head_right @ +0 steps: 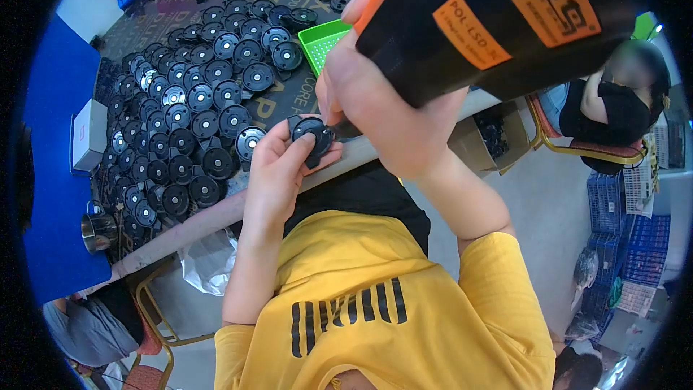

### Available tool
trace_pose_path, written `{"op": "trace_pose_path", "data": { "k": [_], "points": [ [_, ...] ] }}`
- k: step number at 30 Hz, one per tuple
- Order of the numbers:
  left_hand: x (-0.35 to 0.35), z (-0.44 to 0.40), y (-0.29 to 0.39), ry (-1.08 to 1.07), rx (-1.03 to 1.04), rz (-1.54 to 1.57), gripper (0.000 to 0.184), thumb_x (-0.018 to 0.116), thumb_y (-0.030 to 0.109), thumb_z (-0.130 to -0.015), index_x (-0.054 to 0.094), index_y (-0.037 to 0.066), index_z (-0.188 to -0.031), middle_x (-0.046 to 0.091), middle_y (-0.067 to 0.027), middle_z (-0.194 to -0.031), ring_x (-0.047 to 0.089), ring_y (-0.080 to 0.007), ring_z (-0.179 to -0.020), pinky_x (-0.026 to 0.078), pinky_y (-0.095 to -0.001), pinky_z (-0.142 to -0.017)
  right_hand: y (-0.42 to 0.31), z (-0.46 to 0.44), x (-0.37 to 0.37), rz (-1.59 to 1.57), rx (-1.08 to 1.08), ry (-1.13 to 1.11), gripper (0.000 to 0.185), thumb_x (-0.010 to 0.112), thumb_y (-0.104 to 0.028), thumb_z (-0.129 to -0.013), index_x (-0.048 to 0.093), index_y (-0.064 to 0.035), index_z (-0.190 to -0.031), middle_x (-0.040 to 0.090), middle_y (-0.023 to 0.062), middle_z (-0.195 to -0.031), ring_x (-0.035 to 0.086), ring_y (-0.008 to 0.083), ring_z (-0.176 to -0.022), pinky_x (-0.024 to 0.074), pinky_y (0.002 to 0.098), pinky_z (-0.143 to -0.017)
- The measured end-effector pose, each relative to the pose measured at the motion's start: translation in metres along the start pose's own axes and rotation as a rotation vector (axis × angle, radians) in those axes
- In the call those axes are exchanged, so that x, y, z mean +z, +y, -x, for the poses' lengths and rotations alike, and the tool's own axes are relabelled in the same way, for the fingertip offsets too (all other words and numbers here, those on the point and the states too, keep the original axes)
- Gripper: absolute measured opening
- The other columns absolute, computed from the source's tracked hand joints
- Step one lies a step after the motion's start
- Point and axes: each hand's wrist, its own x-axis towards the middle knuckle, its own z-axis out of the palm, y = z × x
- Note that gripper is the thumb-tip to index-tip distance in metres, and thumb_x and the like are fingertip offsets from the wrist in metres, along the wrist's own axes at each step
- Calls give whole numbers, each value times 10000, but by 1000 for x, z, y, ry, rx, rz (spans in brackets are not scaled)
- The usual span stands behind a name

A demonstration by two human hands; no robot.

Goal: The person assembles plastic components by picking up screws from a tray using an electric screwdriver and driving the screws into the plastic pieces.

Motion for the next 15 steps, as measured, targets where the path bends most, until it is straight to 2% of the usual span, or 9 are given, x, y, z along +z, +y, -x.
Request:
{"op": "trace_pose_path", "data": {
  "k": [15],
  "points": [
    [-4,0,-1,-18,-24,-16,153,433,14,-864,487,-36,-998,568,-71,-904,607,-162,-790,516,-248,-717,14,5,6,48,34,10,243,468,-37,-808,360,-58,-1025,465,58,-591,473,140,-484,426,263,-496]
  ]
}}
